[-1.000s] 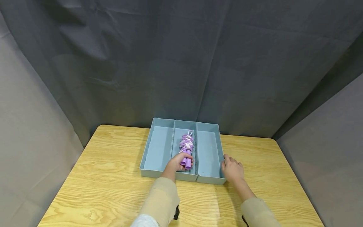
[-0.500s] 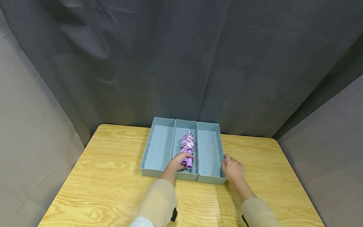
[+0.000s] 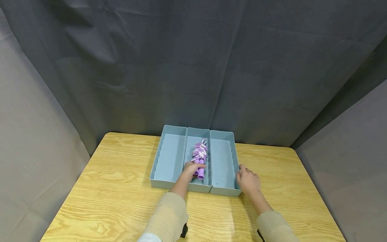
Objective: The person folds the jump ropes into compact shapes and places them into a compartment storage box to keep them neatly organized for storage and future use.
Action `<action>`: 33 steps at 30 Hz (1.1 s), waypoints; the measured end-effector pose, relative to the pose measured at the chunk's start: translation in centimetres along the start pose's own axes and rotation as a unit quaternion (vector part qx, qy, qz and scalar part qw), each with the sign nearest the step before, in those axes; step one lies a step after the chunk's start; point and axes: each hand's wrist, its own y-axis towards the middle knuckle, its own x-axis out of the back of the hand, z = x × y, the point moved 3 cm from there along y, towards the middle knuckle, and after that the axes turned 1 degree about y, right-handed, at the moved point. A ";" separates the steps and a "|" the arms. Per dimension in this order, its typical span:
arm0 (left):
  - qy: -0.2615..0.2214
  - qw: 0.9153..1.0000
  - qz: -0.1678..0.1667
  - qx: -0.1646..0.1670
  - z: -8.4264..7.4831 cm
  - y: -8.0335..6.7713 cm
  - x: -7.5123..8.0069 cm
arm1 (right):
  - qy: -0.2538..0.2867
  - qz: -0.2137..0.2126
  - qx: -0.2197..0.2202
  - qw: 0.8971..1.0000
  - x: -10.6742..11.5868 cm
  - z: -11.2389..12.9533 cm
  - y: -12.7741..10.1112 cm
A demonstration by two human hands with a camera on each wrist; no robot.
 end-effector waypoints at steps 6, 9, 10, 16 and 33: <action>0.062 0.996 -0.050 -0.042 -0.2 0.2 0.3 | 0.003 -0.007 0.001 1.000 -0.1 0.1 0.0; 0.062 0.997 -0.038 -0.039 -0.2 0.2 0.2 | 0.003 -0.011 0.003 1.000 0.0 0.2 -0.1; 0.055 0.997 -0.029 -0.034 -0.3 0.2 0.1 | 0.004 -0.011 0.002 1.000 0.1 0.3 -0.1; -0.002 1.000 0.014 -0.002 -0.3 -0.1 -0.3 | 0.010 -0.001 -0.002 1.000 0.2 0.2 -0.1; 0.095 0.992 -0.055 -0.063 -0.3 -0.8 0.3 | 0.013 0.004 -0.007 1.000 0.2 0.2 -0.1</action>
